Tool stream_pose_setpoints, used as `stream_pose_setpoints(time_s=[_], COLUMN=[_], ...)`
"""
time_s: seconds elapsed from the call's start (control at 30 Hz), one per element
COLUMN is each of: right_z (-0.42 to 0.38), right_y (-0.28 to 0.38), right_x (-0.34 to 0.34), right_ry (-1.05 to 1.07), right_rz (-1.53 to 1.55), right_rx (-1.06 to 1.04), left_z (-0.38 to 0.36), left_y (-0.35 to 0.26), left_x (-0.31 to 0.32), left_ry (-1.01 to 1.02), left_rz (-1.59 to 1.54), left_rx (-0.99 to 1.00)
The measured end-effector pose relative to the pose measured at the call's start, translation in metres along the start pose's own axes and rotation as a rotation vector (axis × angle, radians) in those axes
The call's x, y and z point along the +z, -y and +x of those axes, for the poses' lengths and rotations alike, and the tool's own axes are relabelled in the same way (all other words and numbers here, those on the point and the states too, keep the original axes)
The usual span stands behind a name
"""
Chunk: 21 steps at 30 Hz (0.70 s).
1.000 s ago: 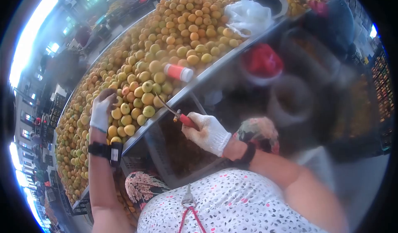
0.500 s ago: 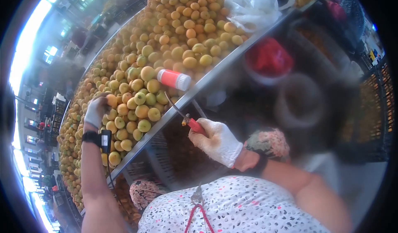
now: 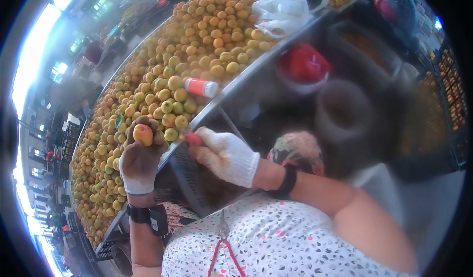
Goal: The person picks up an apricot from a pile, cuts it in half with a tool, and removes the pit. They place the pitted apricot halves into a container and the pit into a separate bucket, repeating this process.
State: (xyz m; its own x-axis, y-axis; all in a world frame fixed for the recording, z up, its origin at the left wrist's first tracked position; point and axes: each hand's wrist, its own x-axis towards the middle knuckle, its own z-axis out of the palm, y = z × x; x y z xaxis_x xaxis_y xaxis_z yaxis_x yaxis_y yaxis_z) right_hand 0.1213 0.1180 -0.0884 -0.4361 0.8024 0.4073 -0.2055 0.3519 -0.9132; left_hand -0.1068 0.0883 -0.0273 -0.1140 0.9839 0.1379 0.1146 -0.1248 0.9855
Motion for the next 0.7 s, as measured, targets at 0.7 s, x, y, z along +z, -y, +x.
stream_pose_setpoints(time_s=[0.7], right_z=[-0.010], right_y=[0.032], right_x=[0.038], right_ry=[0.168], right_rz=[0.278], right_rx=[0.002], left_z=[-0.066], left_y=[-0.048], left_x=[0.045], left_ry=[0.037], left_rz=[-0.239], left_rx=[-0.028])
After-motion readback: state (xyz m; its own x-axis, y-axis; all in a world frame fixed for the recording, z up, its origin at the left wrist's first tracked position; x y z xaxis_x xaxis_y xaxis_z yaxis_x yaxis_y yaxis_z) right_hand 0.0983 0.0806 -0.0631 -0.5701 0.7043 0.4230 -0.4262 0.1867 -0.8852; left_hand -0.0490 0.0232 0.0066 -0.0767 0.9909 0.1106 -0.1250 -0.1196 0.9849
